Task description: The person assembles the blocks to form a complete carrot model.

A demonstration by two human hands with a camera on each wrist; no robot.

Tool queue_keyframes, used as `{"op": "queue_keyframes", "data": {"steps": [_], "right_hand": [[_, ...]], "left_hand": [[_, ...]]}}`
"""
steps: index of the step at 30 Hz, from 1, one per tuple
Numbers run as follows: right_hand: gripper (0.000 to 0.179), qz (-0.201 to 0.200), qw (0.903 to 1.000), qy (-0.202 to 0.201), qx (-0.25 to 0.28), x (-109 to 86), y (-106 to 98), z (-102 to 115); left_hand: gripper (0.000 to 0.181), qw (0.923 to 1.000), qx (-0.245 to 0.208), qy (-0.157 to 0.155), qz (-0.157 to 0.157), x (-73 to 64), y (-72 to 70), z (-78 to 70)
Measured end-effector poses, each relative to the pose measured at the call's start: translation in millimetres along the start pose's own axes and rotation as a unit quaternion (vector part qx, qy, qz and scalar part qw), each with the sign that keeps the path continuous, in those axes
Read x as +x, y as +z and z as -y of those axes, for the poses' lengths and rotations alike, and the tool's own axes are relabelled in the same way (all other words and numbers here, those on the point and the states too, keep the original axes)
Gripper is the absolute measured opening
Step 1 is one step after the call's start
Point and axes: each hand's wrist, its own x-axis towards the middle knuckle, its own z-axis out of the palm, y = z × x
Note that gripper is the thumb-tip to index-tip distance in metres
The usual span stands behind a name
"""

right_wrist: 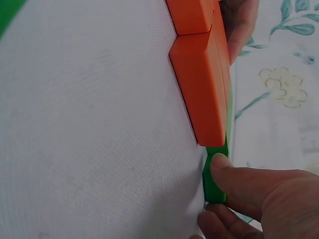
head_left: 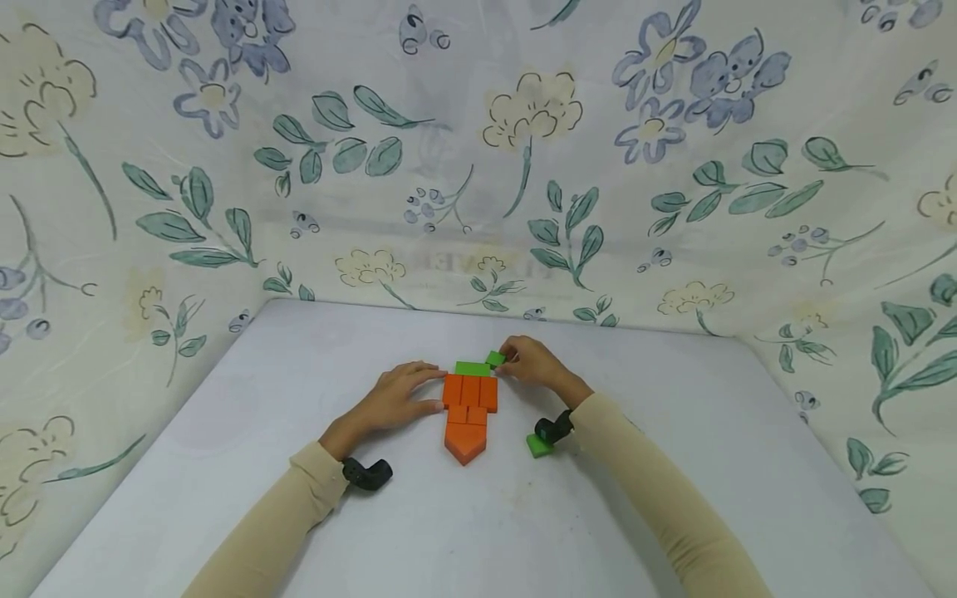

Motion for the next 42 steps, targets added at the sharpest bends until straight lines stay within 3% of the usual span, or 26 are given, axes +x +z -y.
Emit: {"op": "queue_keyframes", "data": {"steps": [7, 12, 19, 27, 36, 42], "right_hand": [[0.045, 0.021, 0.9997, 0.008, -0.001, -1.9, -3.2, -1.7], [0.048, 0.045, 0.9989, -0.014, 0.004, -11.9, -17.7, -3.4], [0.043, 0.051, 0.9957, -0.077, 0.008, -38.5, -39.8, -6.5], [0.035, 0.068, 0.9890, -0.130, 0.018, -75.5, -48.4, -10.7], [0.031, 0.100, 0.9831, -0.153, 0.014, -113.5, -47.4, -26.3], [0.031, 0.107, 0.9804, -0.160, 0.043, -129.1, -38.5, -46.5]], "left_hand": [[0.059, 1.0000, -0.007, 0.002, 0.005, -1.0, 0.4, 0.3], [0.060, 1.0000, -0.003, 0.002, 0.004, -0.4, -1.2, 0.0], [0.059, 1.0000, -0.003, -0.001, 0.000, 1.1, -5.0, -2.1], [0.058, 0.9999, -0.008, -0.011, 0.009, 1.3, -1.3, 0.1], [0.059, 1.0000, -0.006, -0.006, 0.004, -0.1, -0.2, -0.2], [0.059, 1.0000, -0.005, -0.002, 0.006, -0.3, -2.0, -1.1]]}}
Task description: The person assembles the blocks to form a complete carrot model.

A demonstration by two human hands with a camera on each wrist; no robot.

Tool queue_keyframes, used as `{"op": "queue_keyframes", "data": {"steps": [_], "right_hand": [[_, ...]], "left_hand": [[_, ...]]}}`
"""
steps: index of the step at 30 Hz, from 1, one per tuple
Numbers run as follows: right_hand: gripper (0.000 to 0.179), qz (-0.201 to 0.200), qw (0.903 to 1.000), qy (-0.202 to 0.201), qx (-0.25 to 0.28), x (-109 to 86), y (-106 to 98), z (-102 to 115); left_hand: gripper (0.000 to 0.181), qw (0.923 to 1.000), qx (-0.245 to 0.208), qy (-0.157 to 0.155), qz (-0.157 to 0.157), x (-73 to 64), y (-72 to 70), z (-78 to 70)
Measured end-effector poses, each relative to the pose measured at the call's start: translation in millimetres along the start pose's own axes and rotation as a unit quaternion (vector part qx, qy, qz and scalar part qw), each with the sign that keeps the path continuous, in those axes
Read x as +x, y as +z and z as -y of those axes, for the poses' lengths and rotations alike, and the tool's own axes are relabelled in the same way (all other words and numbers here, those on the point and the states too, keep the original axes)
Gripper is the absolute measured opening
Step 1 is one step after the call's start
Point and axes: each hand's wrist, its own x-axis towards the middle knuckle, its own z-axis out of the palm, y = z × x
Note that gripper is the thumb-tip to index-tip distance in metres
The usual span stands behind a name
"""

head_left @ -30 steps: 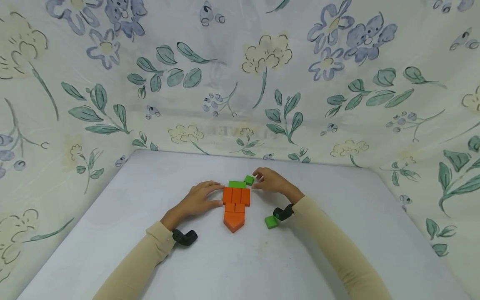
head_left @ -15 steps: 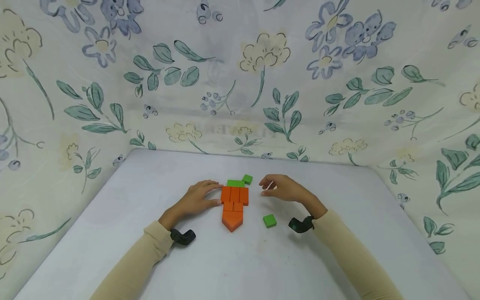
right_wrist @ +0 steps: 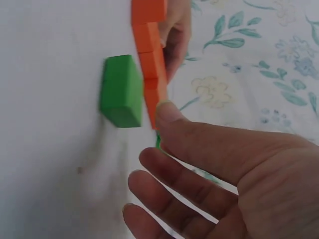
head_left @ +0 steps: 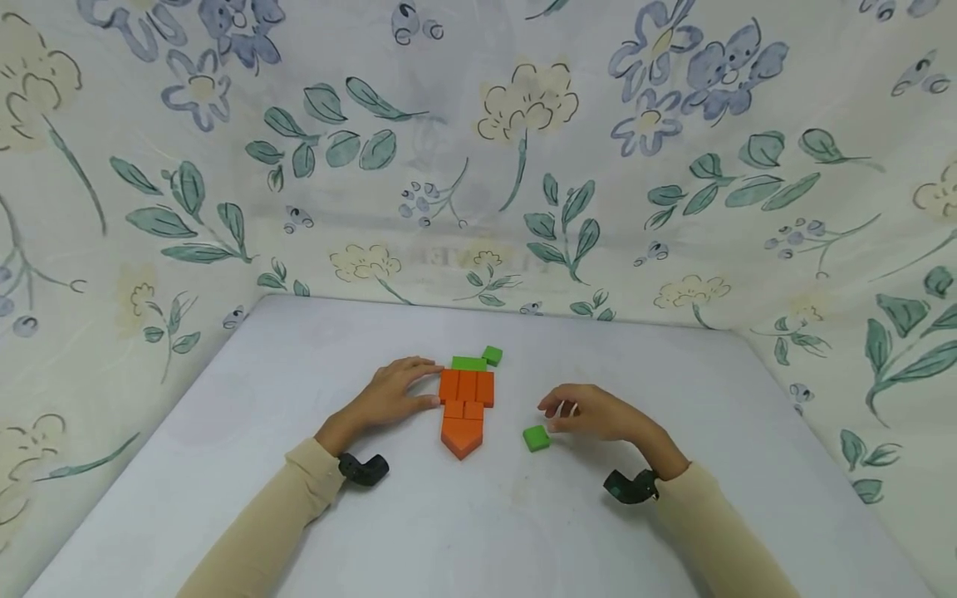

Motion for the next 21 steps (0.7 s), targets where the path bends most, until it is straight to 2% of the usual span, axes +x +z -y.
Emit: {"op": "queue_keyframes", "data": {"steps": [4, 9, 21], "right_hand": [[0.034, 0.007, 0.9997, -0.002, 0.023, -5.0, 8.3, -5.1], [0.037, -0.001, 0.9995, -0.021, 0.022, -6.3, 14.1, -6.8], [0.028, -0.011, 0.9990, -0.040, 0.014, -4.5, 18.5, -8.7]], "left_hand": [[0.058, 1.0000, 0.000, 0.003, -0.002, 0.5, 0.0, 1.3], [0.058, 1.0000, -0.005, 0.006, -0.002, 0.9, 1.1, 2.1], [0.058, 1.0000, 0.002, 0.001, -0.003, 0.9, 1.3, 2.7]]}}
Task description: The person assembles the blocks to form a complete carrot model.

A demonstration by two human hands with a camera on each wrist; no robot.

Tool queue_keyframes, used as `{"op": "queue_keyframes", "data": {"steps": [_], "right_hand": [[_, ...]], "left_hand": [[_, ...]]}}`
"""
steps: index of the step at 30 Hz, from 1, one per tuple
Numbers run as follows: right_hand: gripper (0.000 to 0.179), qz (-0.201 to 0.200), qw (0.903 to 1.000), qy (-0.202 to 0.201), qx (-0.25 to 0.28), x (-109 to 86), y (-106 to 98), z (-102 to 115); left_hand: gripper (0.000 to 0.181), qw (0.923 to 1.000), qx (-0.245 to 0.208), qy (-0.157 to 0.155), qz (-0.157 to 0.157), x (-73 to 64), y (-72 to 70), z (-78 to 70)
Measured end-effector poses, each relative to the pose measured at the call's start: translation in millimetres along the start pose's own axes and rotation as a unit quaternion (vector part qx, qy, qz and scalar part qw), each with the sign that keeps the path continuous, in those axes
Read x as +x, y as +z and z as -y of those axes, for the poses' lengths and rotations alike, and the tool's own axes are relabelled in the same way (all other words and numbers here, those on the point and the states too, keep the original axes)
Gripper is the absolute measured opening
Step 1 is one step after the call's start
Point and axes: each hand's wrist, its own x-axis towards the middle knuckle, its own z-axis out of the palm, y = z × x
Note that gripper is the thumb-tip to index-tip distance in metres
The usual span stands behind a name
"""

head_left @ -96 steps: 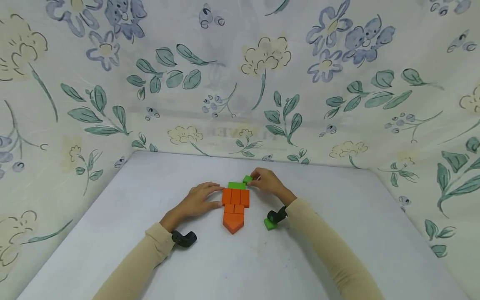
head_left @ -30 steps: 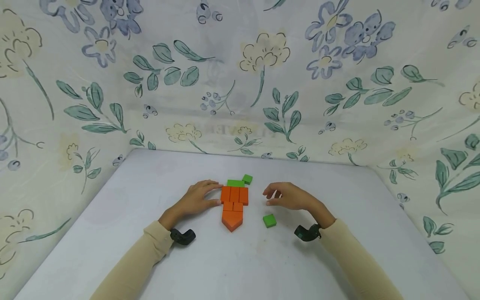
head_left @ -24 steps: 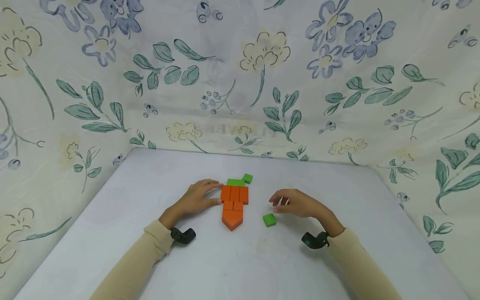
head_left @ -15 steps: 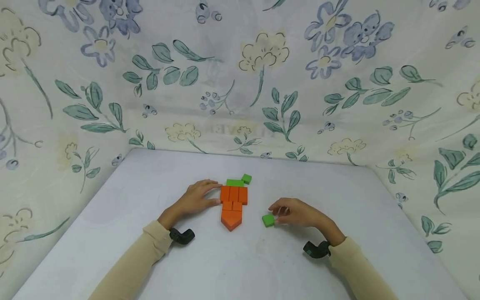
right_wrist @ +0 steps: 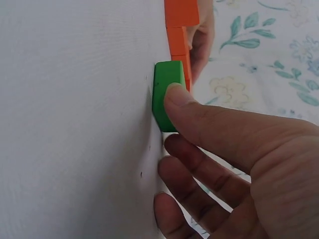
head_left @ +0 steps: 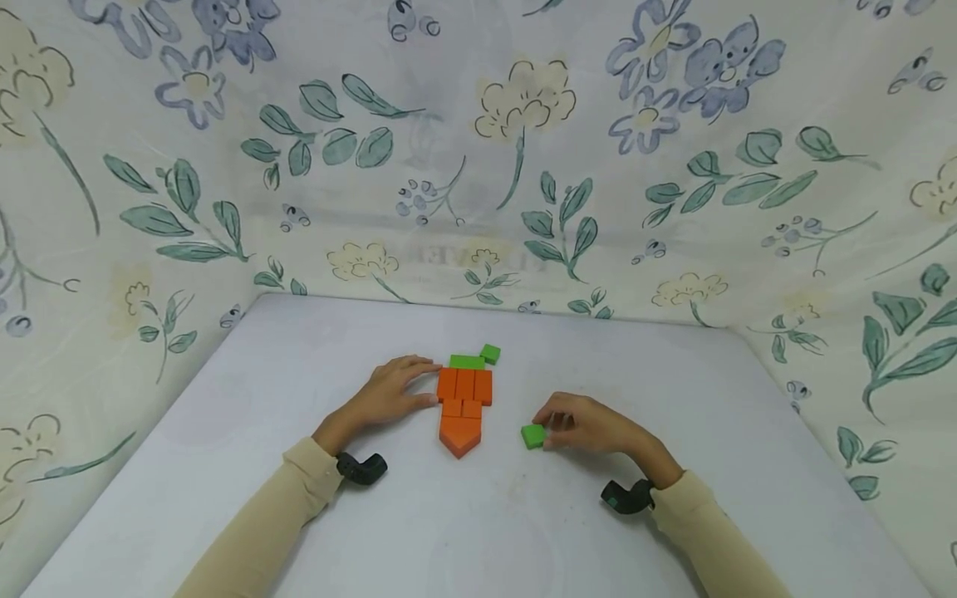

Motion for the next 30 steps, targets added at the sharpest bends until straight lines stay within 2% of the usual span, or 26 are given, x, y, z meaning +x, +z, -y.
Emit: {"op": "queue_keyframes", "data": {"steps": [12, 14, 20, 30], "right_hand": [[0.019, -0.005, 0.9999, -0.006, -0.007, 1.5, 0.9, -1.1], [0.020, 0.000, 1.0000, 0.000, -0.004, 1.2, 0.5, -0.5], [0.037, 0.016, 0.9997, 0.012, -0.011, 3.3, 0.2, 1.7], [0.033, 0.012, 0.9999, 0.004, -0.008, -0.3, -1.1, 2.6]], "left_hand": [[0.058, 1.0000, -0.005, 0.001, -0.001, -0.8, -1.3, -1.5], [0.058, 1.0000, -0.003, 0.001, -0.001, -0.5, -0.9, -1.4], [0.058, 1.0000, -0.003, -0.001, -0.003, -0.9, -2.5, -2.2], [0.058, 1.0000, 0.000, -0.002, 0.003, -0.2, -1.6, -2.3]]}}
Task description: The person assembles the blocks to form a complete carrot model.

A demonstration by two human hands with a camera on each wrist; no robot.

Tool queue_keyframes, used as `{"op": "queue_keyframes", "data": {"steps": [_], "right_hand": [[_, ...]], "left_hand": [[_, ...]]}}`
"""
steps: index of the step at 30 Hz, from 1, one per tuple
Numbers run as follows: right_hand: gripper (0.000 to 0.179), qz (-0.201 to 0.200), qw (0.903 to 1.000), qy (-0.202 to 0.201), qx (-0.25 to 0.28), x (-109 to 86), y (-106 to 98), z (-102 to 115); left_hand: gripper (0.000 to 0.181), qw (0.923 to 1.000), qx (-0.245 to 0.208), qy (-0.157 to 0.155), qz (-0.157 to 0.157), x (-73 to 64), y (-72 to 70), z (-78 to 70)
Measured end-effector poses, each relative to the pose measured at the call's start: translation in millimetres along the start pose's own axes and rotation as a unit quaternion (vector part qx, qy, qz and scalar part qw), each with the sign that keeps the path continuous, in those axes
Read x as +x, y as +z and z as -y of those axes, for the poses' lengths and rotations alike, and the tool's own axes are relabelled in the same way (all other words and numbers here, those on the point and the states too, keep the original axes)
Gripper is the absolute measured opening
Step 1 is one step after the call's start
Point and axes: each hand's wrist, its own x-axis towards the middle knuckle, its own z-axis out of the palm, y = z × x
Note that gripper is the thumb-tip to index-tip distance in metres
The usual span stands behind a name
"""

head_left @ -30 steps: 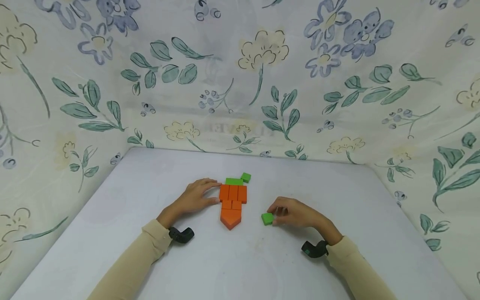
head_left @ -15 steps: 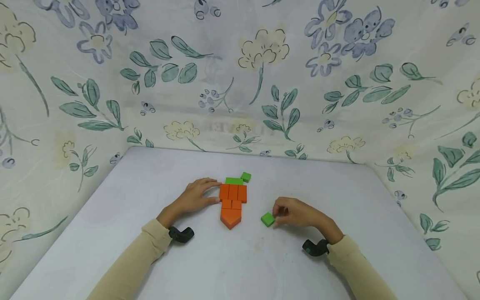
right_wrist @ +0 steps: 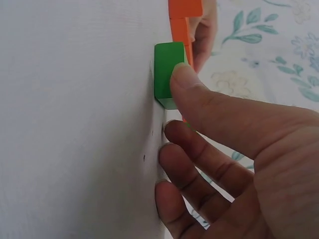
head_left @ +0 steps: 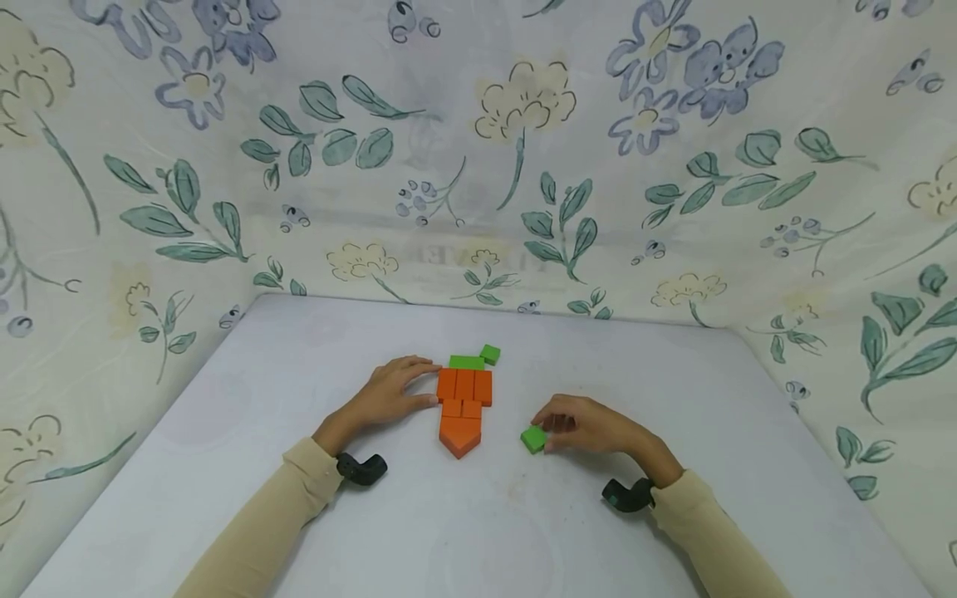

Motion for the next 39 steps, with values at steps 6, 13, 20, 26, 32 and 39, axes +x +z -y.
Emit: {"op": "queue_keyframes", "data": {"steps": [6, 13, 20, 26, 32, 39], "right_hand": [[0.030, -0.001, 0.9999, 0.010, 0.005, 0.3, 1.0, -1.1], [0.029, -0.003, 1.0000, 0.009, 0.002, 1.3, 0.3, -0.8], [0.028, -0.034, 0.9994, -0.002, -0.007, -0.8, -2.0, -4.6], [0.029, -0.071, 0.9973, 0.004, -0.020, 10.6, -13.6, -3.6], [0.031, -0.102, 0.9937, 0.015, -0.045, 39.8, -33.4, 2.6], [0.030, -0.125, 0.9909, 0.015, -0.047, 79.3, -49.0, 14.7]], "left_hand": [[0.059, 1.0000, 0.000, 0.001, -0.002, -1.2, -0.1, -1.3], [0.059, 1.0000, -0.003, -0.004, -0.006, -1.4, 0.1, -0.7], [0.060, 1.0000, -0.003, 0.000, -0.005, -0.4, 1.9, 2.3], [0.060, 1.0000, -0.001, 0.000, -0.005, -2.4, 1.8, 0.4], [0.060, 0.9999, -0.002, 0.001, -0.010, -2.1, 2.8, 0.4], [0.059, 0.9999, 0.007, 0.004, -0.006, -1.3, 0.2, -0.5]]}}
